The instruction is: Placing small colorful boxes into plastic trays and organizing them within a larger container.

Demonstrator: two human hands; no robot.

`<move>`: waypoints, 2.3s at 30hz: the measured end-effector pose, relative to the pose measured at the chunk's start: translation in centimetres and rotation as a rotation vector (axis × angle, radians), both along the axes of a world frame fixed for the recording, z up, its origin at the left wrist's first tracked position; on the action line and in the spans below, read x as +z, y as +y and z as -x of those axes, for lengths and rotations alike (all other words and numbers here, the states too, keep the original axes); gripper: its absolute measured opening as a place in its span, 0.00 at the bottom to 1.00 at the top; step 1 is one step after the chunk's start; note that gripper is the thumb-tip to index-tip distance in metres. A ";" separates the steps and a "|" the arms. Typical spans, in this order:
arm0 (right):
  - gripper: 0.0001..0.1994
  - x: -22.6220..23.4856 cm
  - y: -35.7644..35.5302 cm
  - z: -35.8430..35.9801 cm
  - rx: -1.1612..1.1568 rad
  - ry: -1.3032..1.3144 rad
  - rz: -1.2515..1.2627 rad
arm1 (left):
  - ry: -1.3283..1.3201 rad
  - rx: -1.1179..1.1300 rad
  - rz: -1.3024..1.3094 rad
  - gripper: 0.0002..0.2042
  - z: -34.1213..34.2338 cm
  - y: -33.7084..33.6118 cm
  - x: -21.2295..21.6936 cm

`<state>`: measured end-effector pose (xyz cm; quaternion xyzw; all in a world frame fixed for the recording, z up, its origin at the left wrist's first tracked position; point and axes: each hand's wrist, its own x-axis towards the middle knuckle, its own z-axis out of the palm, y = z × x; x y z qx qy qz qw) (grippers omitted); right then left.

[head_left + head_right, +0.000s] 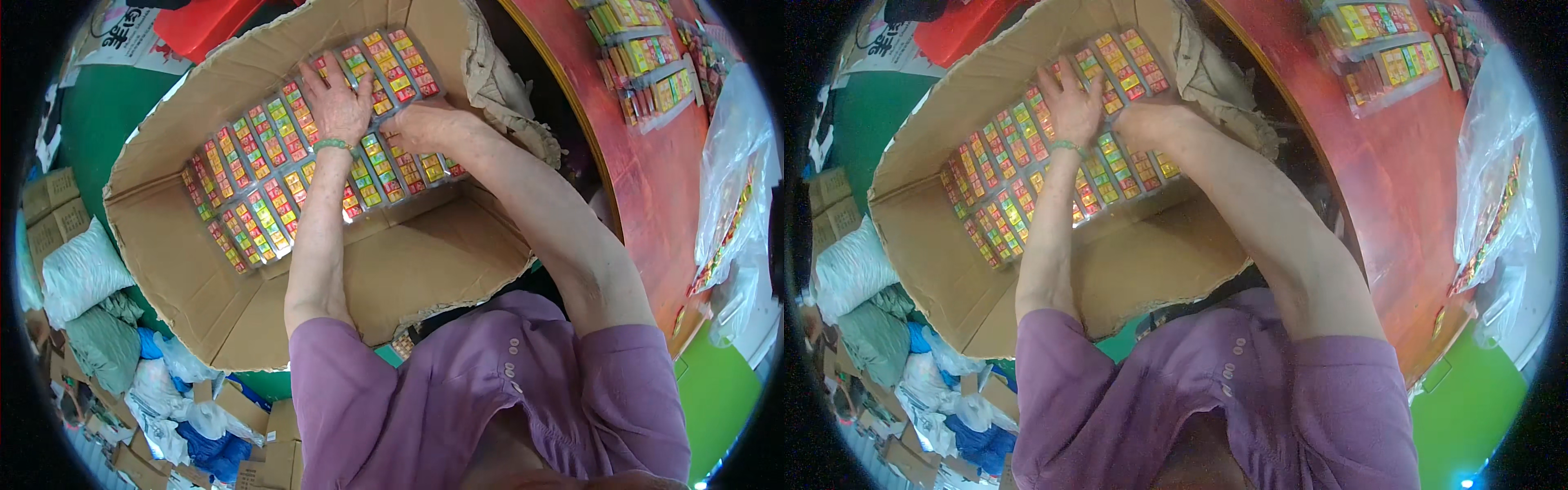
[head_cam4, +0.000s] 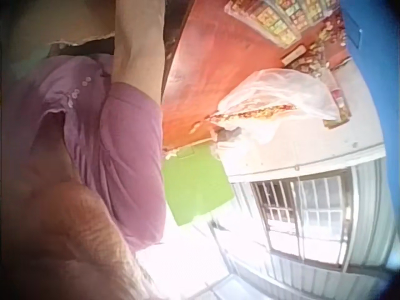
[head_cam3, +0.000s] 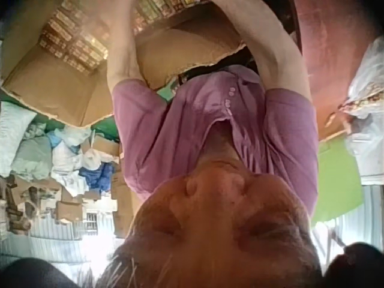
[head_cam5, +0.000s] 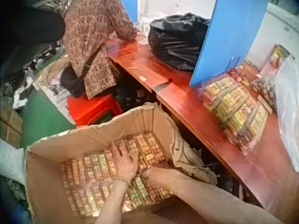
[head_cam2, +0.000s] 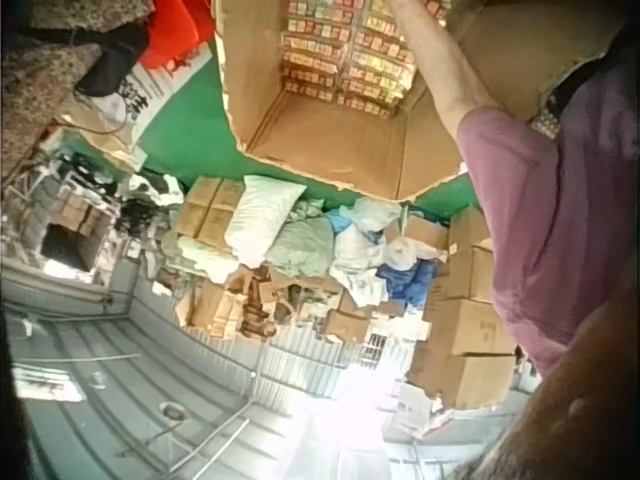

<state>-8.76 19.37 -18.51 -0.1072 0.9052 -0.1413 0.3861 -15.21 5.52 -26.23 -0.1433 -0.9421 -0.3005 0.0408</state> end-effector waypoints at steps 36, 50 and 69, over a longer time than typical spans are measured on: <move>0.11 11.3 -1.4 -5.4 -0.056 0.239 0.406 | 0.032 -0.012 0.130 0.39 -1.3 -0.7 3.5; 0.33 22.3 24.6 -12.7 -1.286 0.871 0.076 | -0.688 -0.251 -0.829 0.20 -11.4 7.3 22.3; 0.41 22.7 18.6 -16.4 -1.007 0.498 0.417 | -1.081 -0.131 -0.936 0.32 -17.5 12.3 25.7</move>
